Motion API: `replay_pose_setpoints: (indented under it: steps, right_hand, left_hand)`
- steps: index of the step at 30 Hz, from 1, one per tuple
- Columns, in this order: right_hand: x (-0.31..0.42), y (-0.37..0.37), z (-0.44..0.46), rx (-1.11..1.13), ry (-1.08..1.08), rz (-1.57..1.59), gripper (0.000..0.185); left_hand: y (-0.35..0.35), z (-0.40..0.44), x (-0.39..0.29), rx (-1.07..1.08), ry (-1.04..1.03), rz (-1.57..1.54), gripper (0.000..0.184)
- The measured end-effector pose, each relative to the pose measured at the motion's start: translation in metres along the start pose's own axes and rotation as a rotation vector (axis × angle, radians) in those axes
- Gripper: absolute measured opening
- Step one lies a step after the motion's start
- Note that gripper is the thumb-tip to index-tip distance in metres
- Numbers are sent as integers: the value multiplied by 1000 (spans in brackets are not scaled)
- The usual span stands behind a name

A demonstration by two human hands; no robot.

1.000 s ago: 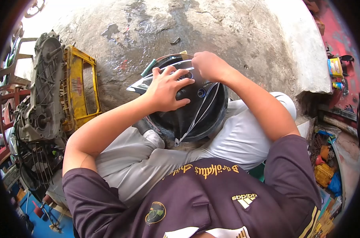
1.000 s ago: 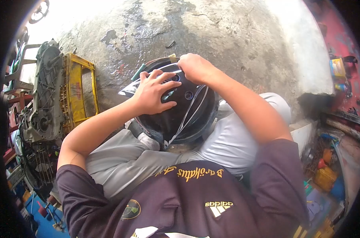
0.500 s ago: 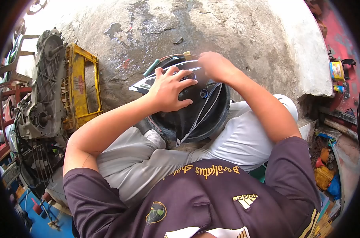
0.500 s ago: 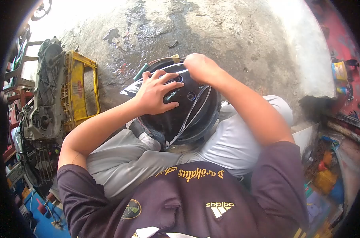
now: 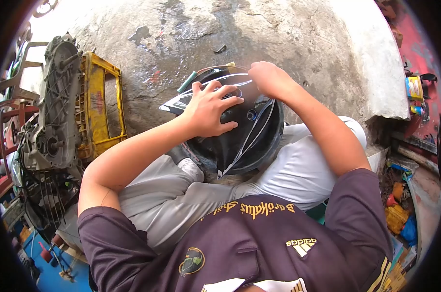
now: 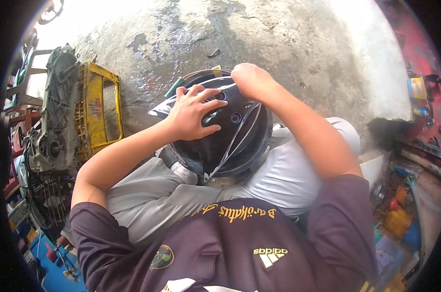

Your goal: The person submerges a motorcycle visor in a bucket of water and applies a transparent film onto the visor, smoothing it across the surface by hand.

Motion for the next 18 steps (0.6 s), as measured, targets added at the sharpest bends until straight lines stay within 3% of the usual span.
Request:
replay_pose_setpoints:
  steps: [4,11,14,16,18]
  right_hand:
    - [15,-5,2,-65,118,86,14]
    - [-2,-2,0,-6,-81,-2,12]
    - [22,-7,-1,-98,128,125,13]
    - [14,-3,1,-90,105,109,13]
    - [-6,1,0,62,-191,13,12]
  left_hand:
    - [-1,1,-1,-9,-3,4,64]
    - [-1,-1,0,-30,-16,22,63]
    - [0,0,-1,-8,-8,3,63]
    - [-1,0,-1,-14,-14,7,63]
    - [1,-1,0,-25,-12,14,63]
Point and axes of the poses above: each hand's wrist, its own z-axis towards the middle knuckle, its own y-axis out of the back of the hand, x = y × z, the point moved 4 cm from there along z, towards the middle knuckle, and after that the axes turned 6 degrees about z, right-handed, at the moved point
